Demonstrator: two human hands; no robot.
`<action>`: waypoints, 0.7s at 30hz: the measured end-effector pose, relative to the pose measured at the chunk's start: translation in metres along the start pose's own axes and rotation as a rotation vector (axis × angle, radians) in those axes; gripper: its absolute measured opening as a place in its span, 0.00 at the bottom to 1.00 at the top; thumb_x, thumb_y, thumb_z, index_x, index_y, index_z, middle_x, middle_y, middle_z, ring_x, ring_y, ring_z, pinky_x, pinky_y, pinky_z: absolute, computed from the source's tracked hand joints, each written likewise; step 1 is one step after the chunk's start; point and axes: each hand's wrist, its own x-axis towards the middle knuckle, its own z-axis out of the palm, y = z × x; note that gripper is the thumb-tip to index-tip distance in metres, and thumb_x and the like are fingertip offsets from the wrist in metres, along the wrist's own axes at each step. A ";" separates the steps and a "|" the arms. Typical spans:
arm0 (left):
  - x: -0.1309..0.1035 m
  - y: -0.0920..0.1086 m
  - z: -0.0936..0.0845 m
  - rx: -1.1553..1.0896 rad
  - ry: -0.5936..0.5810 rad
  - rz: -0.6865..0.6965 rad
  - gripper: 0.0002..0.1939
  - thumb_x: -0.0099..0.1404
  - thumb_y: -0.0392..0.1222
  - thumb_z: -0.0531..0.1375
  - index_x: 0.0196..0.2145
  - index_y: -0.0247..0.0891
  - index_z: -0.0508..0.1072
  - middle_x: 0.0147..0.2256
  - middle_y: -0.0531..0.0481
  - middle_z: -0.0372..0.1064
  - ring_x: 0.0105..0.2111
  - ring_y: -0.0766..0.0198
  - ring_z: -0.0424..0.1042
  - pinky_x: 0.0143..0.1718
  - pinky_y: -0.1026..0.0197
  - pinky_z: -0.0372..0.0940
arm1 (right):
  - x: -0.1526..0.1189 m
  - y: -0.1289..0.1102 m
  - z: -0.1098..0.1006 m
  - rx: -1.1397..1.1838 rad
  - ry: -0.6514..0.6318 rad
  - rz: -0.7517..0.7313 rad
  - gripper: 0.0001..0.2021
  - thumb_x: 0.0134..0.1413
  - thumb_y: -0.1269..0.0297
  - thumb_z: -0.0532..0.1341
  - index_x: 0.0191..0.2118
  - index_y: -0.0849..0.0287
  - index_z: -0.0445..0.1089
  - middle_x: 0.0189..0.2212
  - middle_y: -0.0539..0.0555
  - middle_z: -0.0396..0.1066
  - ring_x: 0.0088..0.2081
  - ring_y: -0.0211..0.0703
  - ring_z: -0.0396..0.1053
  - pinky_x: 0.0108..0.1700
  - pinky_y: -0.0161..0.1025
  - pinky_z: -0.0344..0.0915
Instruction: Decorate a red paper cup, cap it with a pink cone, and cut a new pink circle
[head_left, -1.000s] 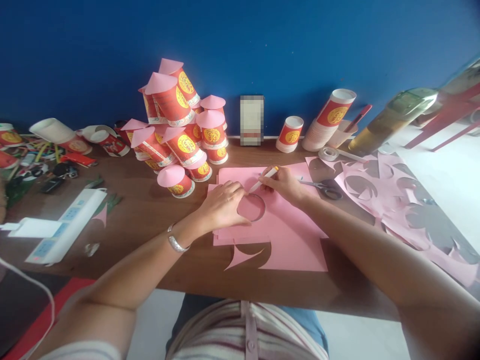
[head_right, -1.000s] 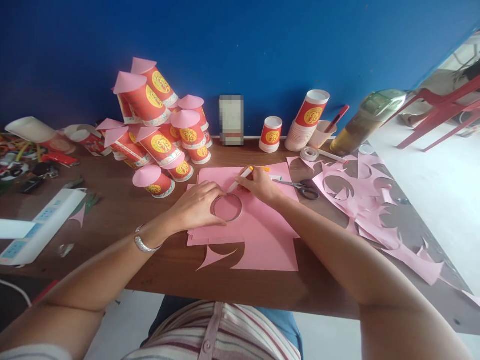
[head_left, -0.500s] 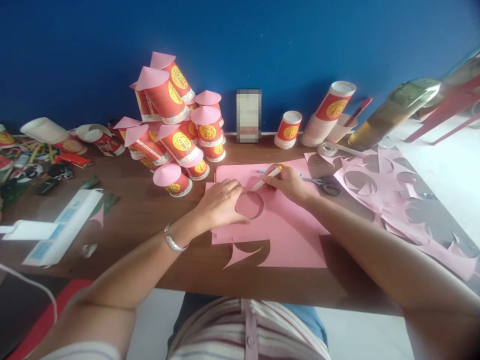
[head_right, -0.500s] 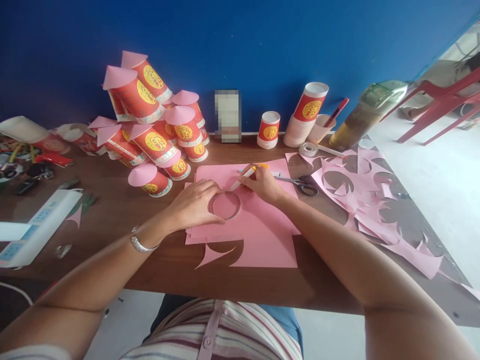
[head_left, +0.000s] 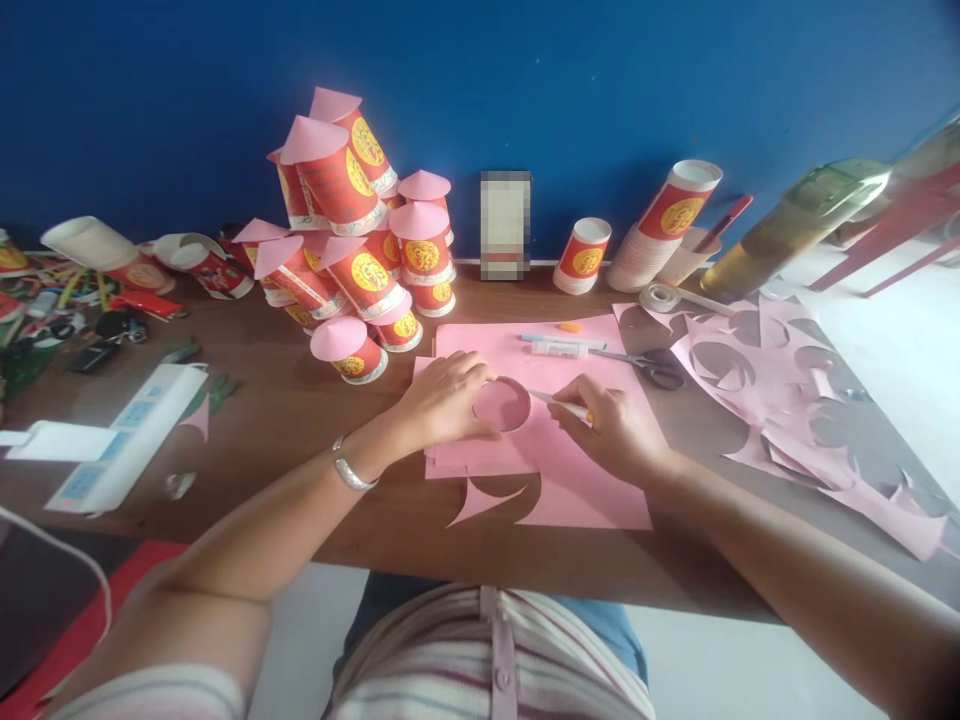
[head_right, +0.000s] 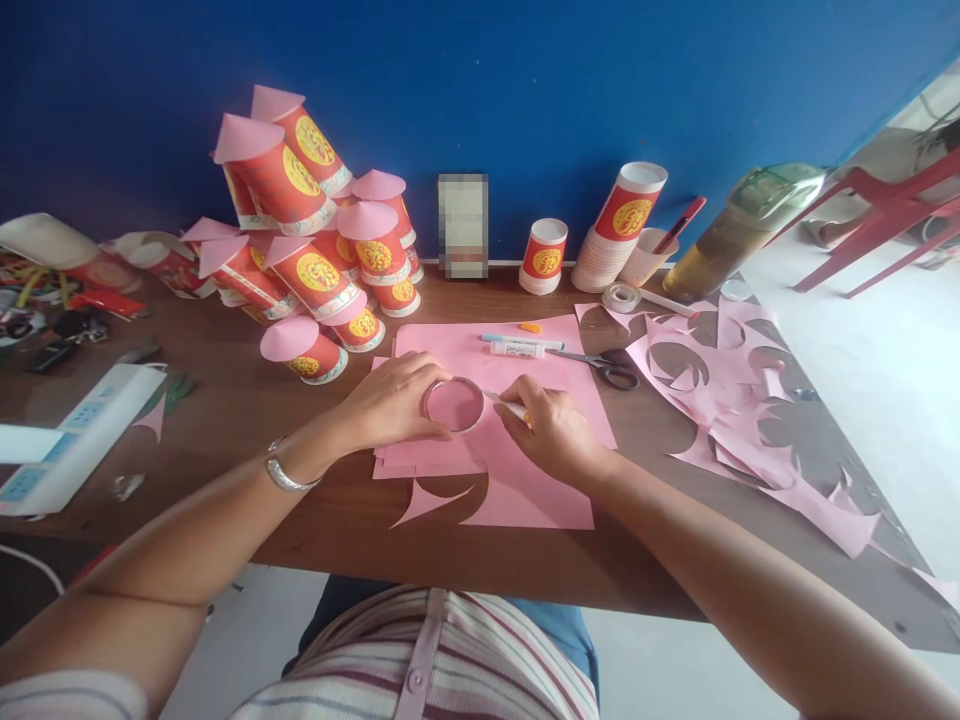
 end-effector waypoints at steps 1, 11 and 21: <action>0.000 -0.001 0.001 0.002 0.006 0.011 0.32 0.54 0.56 0.77 0.48 0.36 0.74 0.48 0.42 0.74 0.50 0.48 0.73 0.50 0.49 0.69 | -0.006 0.000 0.001 -0.039 0.010 -0.034 0.07 0.67 0.61 0.60 0.37 0.55 0.67 0.29 0.54 0.80 0.28 0.45 0.77 0.29 0.36 0.65; 0.002 -0.001 0.001 0.032 0.007 0.009 0.31 0.54 0.57 0.76 0.47 0.35 0.75 0.47 0.43 0.74 0.48 0.50 0.74 0.47 0.52 0.68 | -0.036 -0.029 0.013 -0.358 0.148 -0.388 0.07 0.71 0.71 0.54 0.37 0.57 0.64 0.20 0.47 0.69 0.19 0.36 0.65 0.23 0.34 0.53; 0.002 -0.001 0.003 0.003 -0.005 0.018 0.31 0.55 0.53 0.76 0.51 0.35 0.75 0.49 0.43 0.74 0.51 0.50 0.73 0.51 0.52 0.68 | -0.043 -0.050 0.016 -0.363 0.116 -0.430 0.07 0.68 0.77 0.53 0.39 0.59 0.65 0.20 0.47 0.68 0.19 0.36 0.64 0.22 0.35 0.52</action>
